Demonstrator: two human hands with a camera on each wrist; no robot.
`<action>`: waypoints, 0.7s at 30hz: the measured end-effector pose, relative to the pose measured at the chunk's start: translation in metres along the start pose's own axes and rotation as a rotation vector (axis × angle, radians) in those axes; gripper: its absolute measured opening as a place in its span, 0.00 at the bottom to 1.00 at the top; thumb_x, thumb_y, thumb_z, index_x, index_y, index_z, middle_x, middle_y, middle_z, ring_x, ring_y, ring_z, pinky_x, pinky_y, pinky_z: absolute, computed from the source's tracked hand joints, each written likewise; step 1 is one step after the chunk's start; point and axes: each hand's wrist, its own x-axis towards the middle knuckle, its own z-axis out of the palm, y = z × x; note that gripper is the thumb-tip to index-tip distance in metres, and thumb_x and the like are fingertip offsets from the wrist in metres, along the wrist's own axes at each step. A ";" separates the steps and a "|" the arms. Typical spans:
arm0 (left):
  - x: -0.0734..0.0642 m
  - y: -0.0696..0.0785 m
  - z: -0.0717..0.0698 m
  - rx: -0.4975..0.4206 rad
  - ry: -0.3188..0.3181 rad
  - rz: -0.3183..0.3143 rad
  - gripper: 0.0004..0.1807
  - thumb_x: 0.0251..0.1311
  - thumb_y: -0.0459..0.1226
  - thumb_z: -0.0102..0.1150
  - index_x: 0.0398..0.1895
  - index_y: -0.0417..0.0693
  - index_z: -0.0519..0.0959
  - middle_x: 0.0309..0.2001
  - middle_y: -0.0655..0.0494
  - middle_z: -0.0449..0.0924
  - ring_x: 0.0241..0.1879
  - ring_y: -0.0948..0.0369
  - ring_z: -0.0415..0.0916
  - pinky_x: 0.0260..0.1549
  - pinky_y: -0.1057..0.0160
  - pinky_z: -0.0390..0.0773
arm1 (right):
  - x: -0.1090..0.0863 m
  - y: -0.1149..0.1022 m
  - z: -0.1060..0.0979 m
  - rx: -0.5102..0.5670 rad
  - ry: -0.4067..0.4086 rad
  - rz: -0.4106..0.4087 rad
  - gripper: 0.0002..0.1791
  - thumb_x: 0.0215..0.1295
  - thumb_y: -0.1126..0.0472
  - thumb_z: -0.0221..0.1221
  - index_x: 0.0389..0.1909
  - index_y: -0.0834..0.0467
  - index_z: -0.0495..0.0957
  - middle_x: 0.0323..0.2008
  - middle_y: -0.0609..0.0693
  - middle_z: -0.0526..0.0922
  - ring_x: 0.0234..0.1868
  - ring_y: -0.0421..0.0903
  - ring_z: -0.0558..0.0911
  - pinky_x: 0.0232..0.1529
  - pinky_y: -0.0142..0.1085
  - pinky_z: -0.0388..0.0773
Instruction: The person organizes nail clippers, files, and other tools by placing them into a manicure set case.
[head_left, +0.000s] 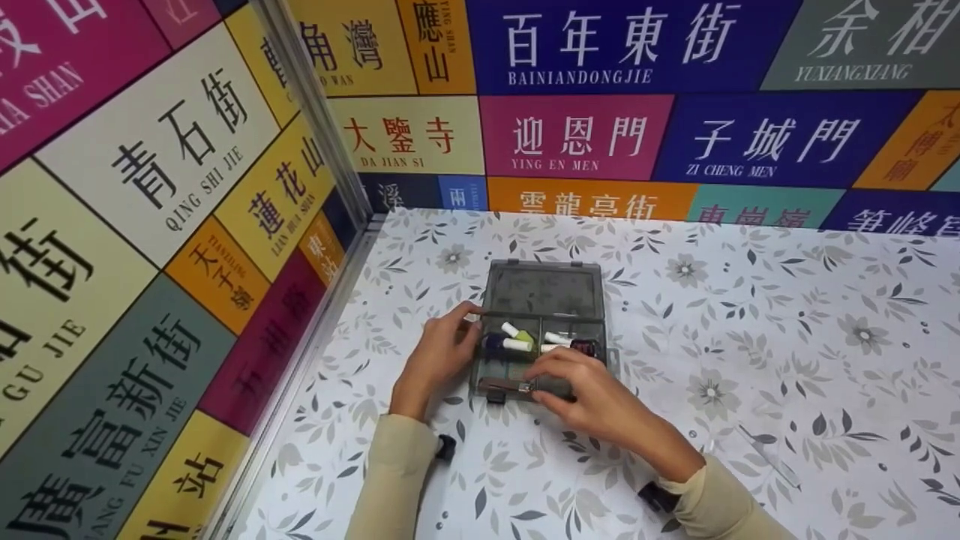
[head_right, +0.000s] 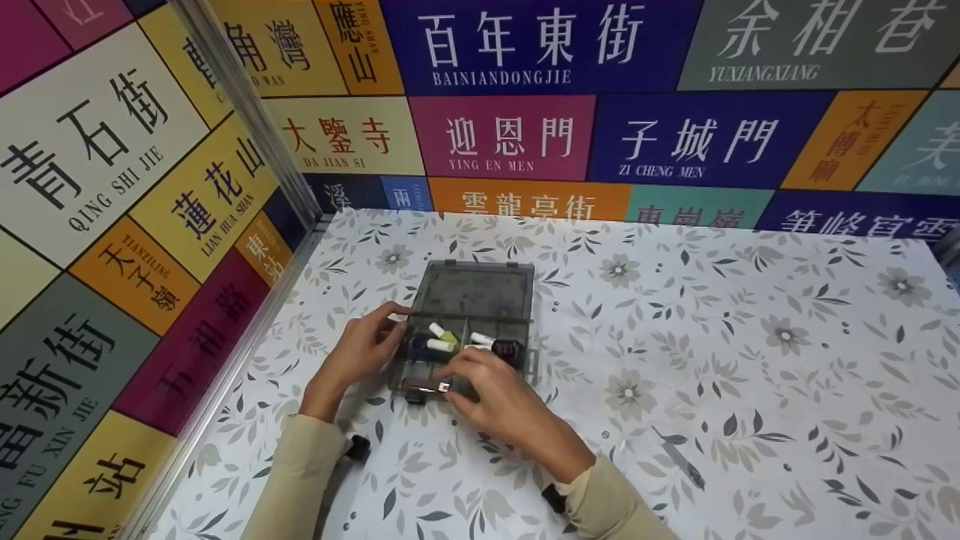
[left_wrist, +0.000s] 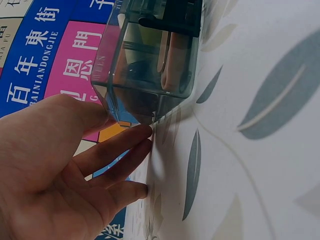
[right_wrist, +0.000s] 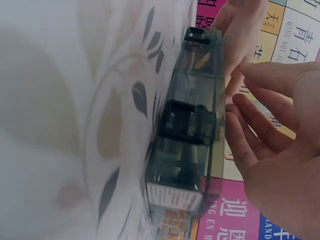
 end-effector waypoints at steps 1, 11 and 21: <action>0.000 0.000 0.000 0.002 -0.001 0.001 0.15 0.82 0.38 0.56 0.65 0.51 0.82 0.48 0.47 0.93 0.49 0.55 0.92 0.50 0.50 0.88 | -0.002 0.000 -0.002 0.007 -0.004 0.010 0.13 0.68 0.63 0.74 0.52 0.53 0.90 0.52 0.44 0.88 0.56 0.44 0.87 0.59 0.47 0.85; 0.001 0.000 0.000 -0.007 0.002 -0.002 0.15 0.82 0.38 0.57 0.65 0.51 0.83 0.49 0.47 0.93 0.50 0.54 0.92 0.52 0.50 0.88 | -0.027 0.002 -0.016 -0.020 -0.009 0.040 0.20 0.69 0.64 0.72 0.60 0.56 0.86 0.54 0.49 0.89 0.53 0.49 0.88 0.54 0.43 0.88; 0.000 0.000 0.000 -0.021 -0.018 -0.013 0.16 0.83 0.39 0.55 0.67 0.52 0.82 0.49 0.48 0.93 0.51 0.55 0.92 0.51 0.51 0.88 | -0.047 0.009 -0.031 -0.048 0.024 0.112 0.23 0.67 0.61 0.74 0.62 0.53 0.84 0.54 0.50 0.89 0.46 0.46 0.88 0.47 0.41 0.88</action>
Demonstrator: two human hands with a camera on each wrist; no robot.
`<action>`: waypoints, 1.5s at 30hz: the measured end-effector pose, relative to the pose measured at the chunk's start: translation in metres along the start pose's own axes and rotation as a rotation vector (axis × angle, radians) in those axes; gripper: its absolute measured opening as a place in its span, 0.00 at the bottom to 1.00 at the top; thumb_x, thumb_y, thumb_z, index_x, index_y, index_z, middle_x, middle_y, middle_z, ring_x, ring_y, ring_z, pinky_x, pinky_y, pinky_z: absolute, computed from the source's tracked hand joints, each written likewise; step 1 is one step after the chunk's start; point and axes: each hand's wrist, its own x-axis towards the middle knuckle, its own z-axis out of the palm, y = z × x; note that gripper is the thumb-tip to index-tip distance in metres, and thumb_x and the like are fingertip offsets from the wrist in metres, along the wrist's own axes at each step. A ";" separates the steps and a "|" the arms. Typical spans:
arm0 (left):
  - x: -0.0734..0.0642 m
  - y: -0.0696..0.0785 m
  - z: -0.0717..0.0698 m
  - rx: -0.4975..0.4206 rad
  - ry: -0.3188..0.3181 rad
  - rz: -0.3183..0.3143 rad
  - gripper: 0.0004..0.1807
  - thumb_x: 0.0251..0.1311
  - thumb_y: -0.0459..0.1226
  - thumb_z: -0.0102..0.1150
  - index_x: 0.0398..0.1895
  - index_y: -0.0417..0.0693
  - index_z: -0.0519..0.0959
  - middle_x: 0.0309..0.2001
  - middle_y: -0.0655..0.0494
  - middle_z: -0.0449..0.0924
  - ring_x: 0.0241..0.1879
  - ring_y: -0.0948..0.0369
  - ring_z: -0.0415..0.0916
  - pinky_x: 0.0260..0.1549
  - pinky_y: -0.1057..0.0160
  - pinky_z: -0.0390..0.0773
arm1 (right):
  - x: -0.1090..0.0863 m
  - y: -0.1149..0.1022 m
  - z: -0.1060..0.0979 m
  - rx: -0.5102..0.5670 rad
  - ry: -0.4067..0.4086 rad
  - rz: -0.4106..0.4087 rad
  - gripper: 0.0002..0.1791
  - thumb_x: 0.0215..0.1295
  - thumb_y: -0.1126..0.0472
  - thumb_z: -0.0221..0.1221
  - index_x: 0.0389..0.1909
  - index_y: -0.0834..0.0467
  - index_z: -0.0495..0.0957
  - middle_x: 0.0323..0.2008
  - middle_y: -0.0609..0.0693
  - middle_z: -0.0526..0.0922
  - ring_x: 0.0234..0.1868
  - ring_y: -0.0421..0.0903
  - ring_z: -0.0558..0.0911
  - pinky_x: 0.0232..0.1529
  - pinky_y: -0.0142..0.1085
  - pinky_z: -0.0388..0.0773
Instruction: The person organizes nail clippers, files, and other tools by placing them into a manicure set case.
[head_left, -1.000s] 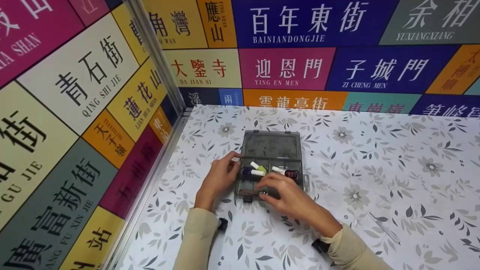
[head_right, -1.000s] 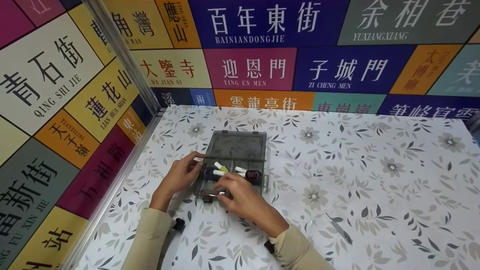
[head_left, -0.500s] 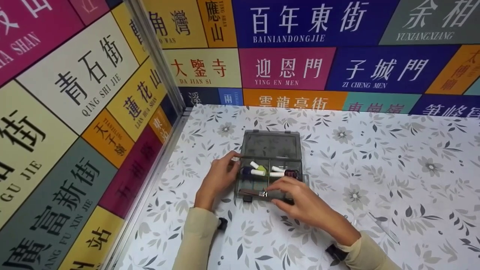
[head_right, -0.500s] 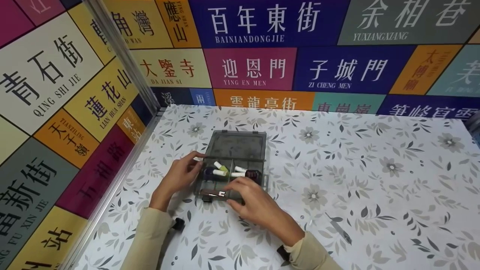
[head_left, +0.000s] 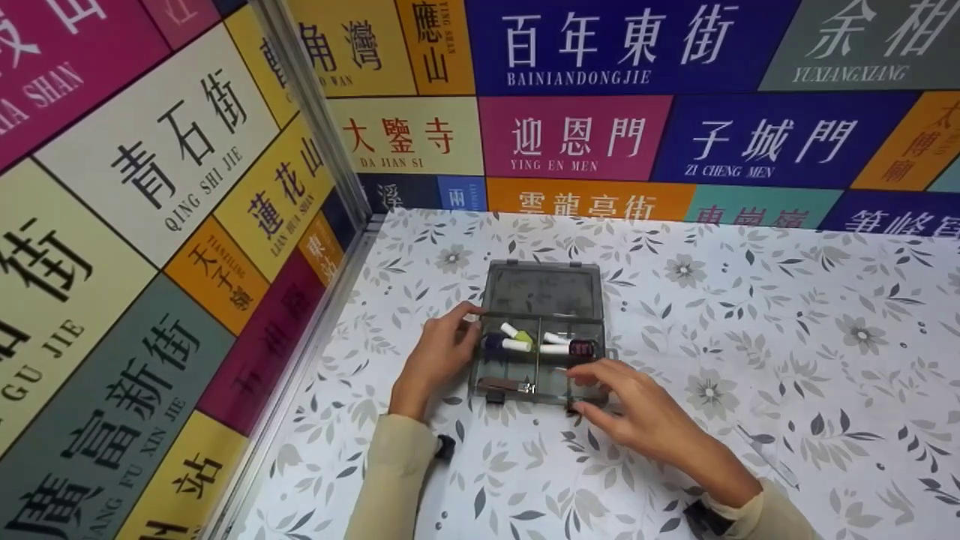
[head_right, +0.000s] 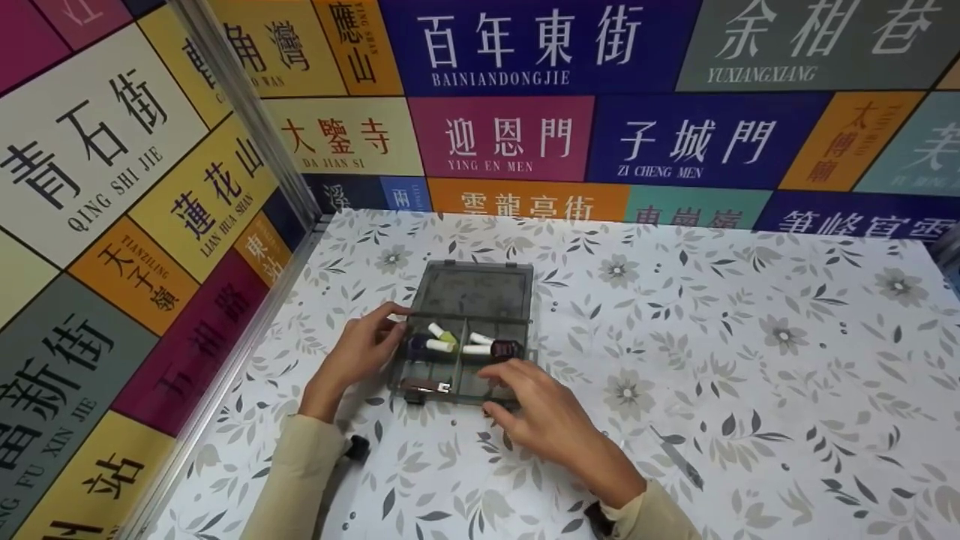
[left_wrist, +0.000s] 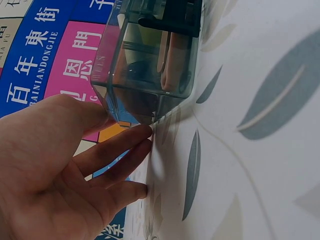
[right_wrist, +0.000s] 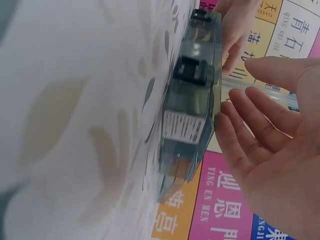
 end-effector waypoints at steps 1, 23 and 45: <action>0.000 0.000 0.000 -0.002 -0.003 -0.003 0.16 0.83 0.39 0.55 0.67 0.52 0.82 0.49 0.48 0.93 0.50 0.55 0.92 0.50 0.51 0.88 | -0.002 0.001 -0.002 -0.002 0.004 0.005 0.23 0.68 0.61 0.74 0.62 0.53 0.84 0.54 0.49 0.89 0.45 0.46 0.88 0.47 0.41 0.88; 0.000 0.002 0.001 0.000 0.008 -0.021 0.15 0.82 0.39 0.56 0.66 0.54 0.82 0.51 0.48 0.93 0.52 0.56 0.91 0.54 0.50 0.87 | -0.033 0.020 -0.029 -0.060 0.112 0.049 0.23 0.62 0.63 0.78 0.58 0.52 0.87 0.51 0.43 0.90 0.49 0.46 0.89 0.49 0.42 0.88; -0.001 0.003 0.000 0.008 0.005 -0.033 0.16 0.82 0.39 0.56 0.66 0.54 0.82 0.49 0.48 0.93 0.50 0.55 0.92 0.54 0.49 0.87 | -0.058 0.048 -0.052 -0.103 0.188 0.025 0.27 0.55 0.72 0.79 0.56 0.53 0.87 0.48 0.46 0.90 0.47 0.45 0.88 0.47 0.28 0.84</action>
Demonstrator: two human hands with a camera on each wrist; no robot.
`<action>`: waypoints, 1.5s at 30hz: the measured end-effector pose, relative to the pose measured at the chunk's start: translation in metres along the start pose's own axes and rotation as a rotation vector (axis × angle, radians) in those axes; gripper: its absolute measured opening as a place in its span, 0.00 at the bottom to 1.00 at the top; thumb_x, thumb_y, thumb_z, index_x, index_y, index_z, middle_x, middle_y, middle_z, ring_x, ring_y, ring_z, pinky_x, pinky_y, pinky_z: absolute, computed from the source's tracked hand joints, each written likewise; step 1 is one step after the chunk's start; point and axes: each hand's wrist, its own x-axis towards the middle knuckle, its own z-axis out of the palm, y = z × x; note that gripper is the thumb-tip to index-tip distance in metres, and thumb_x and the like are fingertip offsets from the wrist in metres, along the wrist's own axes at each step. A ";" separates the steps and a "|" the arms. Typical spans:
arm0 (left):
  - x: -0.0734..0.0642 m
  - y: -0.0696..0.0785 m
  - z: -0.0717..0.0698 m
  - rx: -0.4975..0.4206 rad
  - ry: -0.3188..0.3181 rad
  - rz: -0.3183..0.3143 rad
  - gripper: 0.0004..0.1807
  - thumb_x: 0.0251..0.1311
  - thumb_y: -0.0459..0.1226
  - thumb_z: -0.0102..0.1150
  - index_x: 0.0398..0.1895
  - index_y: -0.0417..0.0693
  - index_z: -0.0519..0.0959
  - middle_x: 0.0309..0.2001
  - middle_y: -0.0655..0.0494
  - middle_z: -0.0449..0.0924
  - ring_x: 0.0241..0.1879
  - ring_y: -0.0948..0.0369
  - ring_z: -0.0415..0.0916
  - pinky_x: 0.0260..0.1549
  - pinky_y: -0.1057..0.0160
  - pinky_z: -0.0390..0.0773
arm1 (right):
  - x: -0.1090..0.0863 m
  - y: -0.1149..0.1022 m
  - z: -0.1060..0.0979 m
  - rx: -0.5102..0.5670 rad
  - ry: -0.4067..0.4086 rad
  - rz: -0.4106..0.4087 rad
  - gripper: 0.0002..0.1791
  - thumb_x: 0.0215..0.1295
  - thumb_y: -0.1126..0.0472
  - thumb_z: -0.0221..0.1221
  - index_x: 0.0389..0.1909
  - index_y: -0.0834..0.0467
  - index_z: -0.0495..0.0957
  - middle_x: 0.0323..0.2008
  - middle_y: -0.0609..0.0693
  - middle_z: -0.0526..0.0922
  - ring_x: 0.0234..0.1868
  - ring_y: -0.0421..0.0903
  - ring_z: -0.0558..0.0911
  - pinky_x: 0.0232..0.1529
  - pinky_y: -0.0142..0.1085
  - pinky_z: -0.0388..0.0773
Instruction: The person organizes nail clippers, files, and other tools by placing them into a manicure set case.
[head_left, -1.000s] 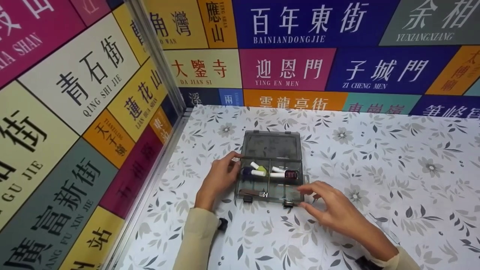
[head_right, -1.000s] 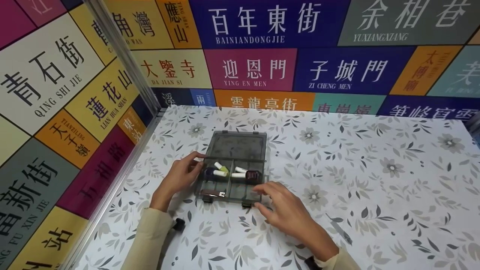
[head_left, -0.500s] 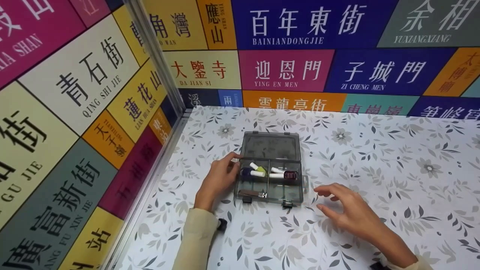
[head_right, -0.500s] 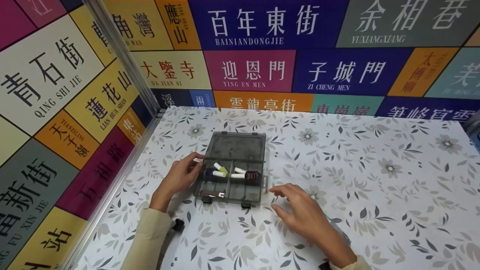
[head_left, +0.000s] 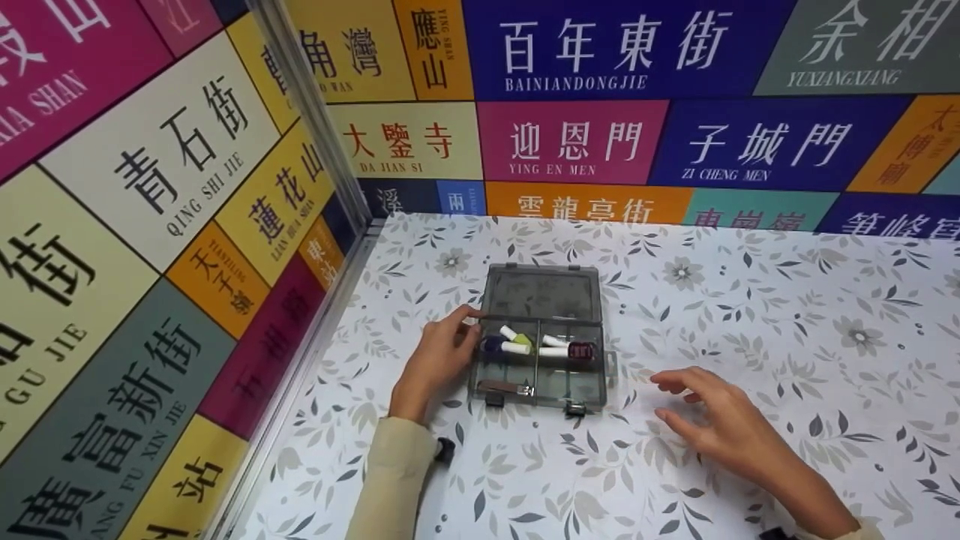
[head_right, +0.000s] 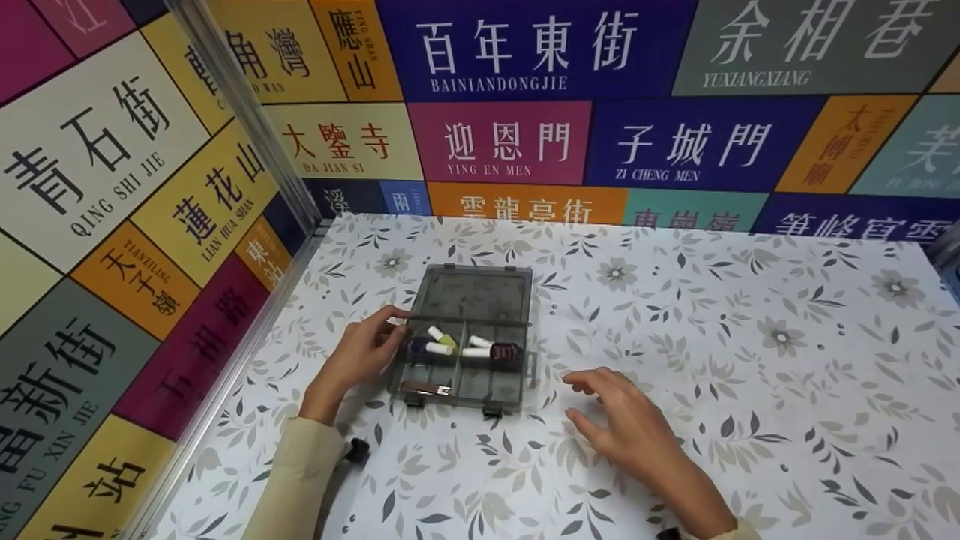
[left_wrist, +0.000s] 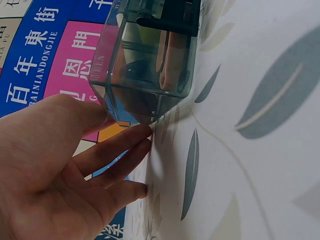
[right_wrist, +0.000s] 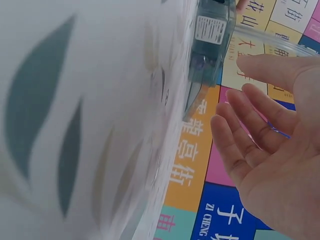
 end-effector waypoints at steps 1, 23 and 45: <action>0.000 0.000 0.000 0.002 0.000 0.001 0.16 0.82 0.39 0.56 0.66 0.54 0.82 0.49 0.48 0.93 0.50 0.55 0.92 0.53 0.49 0.87 | -0.001 0.001 -0.001 -0.002 0.007 -0.003 0.27 0.55 0.73 0.79 0.55 0.54 0.87 0.48 0.47 0.90 0.47 0.45 0.88 0.47 0.26 0.83; 0.000 -0.002 0.001 0.021 0.022 0.026 0.14 0.81 0.38 0.57 0.63 0.51 0.82 0.45 0.48 0.93 0.46 0.55 0.91 0.50 0.49 0.87 | -0.017 0.020 -0.022 -0.079 0.002 0.087 0.27 0.52 0.73 0.80 0.54 0.54 0.87 0.46 0.45 0.90 0.43 0.42 0.88 0.50 0.19 0.76; 0.000 -0.001 0.000 -0.003 0.009 0.029 0.15 0.82 0.38 0.56 0.66 0.51 0.82 0.48 0.47 0.93 0.50 0.54 0.92 0.51 0.49 0.87 | -0.037 0.037 -0.041 -0.180 -0.184 0.186 0.22 0.53 0.62 0.82 0.49 0.49 0.89 0.46 0.41 0.89 0.43 0.34 0.84 0.44 0.34 0.83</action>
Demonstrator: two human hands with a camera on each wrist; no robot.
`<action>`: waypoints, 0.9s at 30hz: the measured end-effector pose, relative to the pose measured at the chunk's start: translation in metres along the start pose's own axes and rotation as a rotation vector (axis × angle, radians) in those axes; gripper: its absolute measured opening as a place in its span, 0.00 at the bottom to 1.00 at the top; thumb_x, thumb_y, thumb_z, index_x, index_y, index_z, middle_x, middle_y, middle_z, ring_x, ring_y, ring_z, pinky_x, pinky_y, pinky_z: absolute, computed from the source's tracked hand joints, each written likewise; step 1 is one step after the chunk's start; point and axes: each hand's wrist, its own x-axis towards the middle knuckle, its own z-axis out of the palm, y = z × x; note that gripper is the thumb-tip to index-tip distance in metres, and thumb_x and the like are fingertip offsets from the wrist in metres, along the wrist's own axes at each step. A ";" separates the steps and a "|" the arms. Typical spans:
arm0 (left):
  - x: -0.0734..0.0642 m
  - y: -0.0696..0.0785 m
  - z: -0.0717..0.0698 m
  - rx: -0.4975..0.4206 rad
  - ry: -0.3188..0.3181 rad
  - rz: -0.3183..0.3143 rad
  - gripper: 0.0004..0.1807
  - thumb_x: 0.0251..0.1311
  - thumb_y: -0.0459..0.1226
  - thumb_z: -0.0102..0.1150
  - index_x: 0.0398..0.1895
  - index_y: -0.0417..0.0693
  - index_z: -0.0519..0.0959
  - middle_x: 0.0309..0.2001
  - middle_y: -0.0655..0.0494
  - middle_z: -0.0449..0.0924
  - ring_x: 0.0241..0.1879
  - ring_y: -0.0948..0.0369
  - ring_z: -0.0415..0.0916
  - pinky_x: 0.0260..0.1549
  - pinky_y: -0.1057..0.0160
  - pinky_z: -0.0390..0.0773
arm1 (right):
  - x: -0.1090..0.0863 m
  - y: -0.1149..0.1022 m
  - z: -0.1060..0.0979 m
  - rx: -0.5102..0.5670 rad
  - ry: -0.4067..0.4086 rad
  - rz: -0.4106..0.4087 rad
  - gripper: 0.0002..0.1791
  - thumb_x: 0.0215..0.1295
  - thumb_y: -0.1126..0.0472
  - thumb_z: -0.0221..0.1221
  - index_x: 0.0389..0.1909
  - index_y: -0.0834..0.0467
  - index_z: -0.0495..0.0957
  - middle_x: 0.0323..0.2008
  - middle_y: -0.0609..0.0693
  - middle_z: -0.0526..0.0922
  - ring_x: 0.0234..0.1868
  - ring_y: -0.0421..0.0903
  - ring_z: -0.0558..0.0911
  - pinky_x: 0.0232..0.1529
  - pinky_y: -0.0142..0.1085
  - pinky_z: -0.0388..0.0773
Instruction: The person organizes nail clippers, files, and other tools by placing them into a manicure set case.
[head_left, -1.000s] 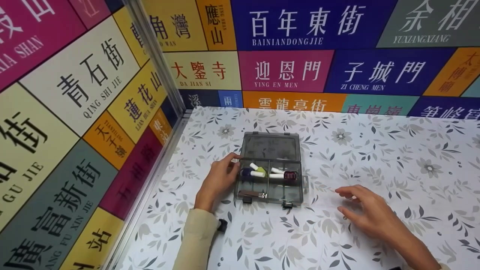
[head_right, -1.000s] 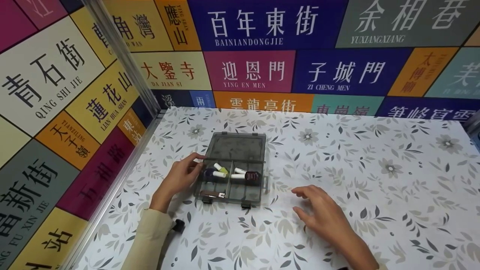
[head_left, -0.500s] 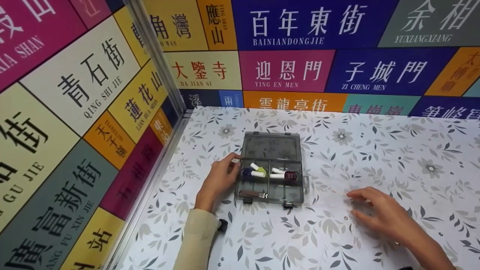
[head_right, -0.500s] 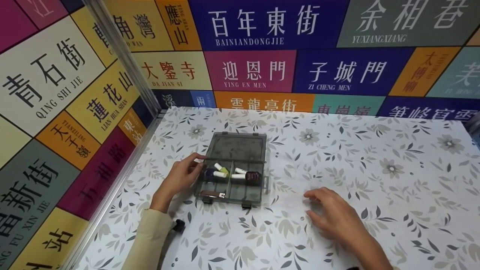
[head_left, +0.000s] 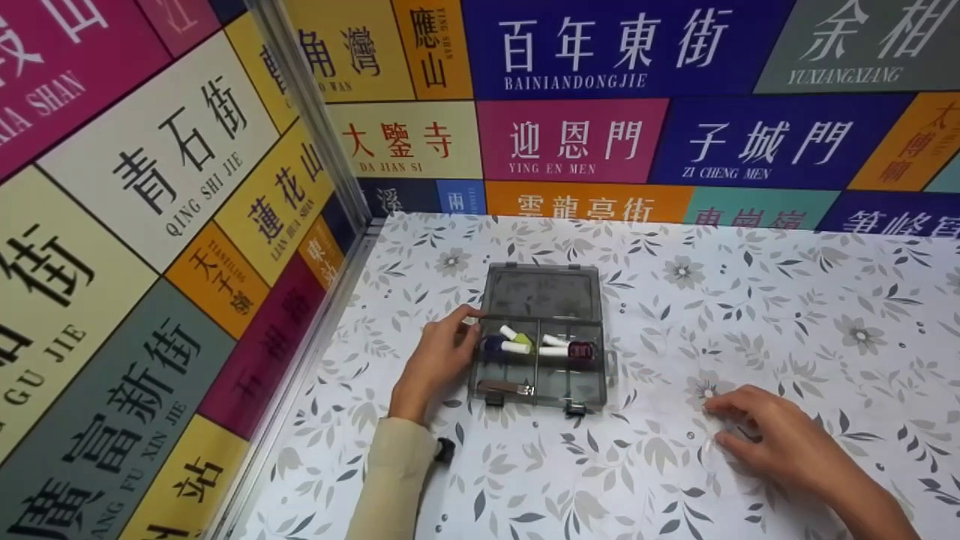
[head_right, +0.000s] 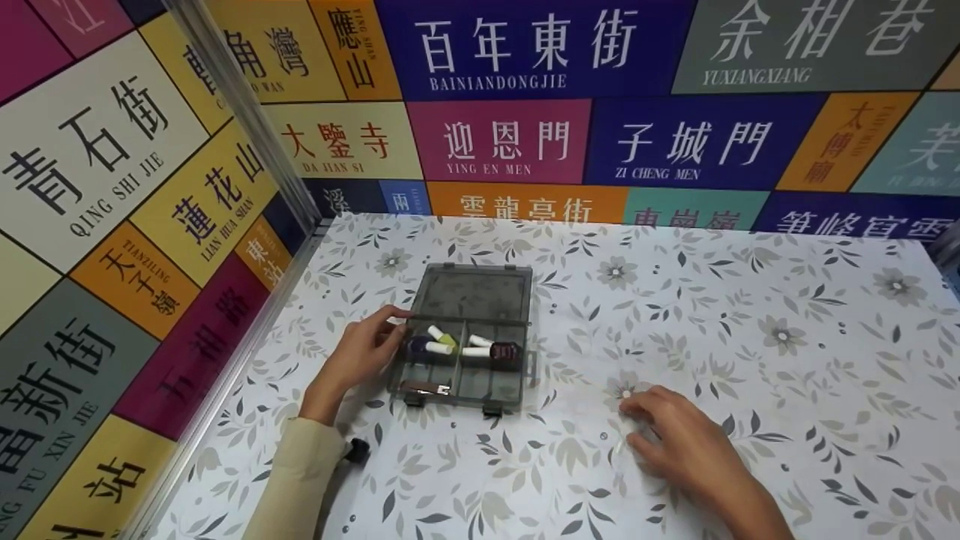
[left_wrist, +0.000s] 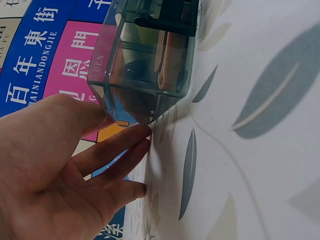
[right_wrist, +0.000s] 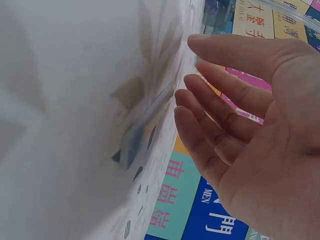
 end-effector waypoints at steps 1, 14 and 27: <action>0.000 0.000 0.000 -0.004 -0.004 -0.001 0.16 0.82 0.38 0.55 0.67 0.51 0.82 0.49 0.47 0.93 0.50 0.54 0.92 0.51 0.49 0.88 | -0.001 0.001 0.001 0.000 0.005 -0.013 0.22 0.52 0.63 0.82 0.49 0.49 0.89 0.45 0.41 0.89 0.42 0.33 0.84 0.43 0.33 0.82; 0.001 -0.002 0.000 -0.009 -0.001 0.008 0.16 0.82 0.38 0.56 0.66 0.51 0.82 0.50 0.46 0.93 0.52 0.54 0.91 0.54 0.50 0.87 | -0.006 0.004 -0.008 -0.085 -0.060 0.102 0.20 0.57 0.57 0.81 0.50 0.46 0.89 0.43 0.38 0.86 0.40 0.35 0.80 0.41 0.36 0.78; 0.000 -0.002 0.001 0.019 -0.001 -0.006 0.15 0.82 0.39 0.55 0.66 0.54 0.82 0.46 0.51 0.93 0.46 0.59 0.91 0.48 0.52 0.87 | -0.007 0.004 -0.009 -0.049 -0.097 0.172 0.12 0.60 0.66 0.74 0.45 0.53 0.90 0.34 0.39 0.85 0.34 0.29 0.77 0.36 0.33 0.77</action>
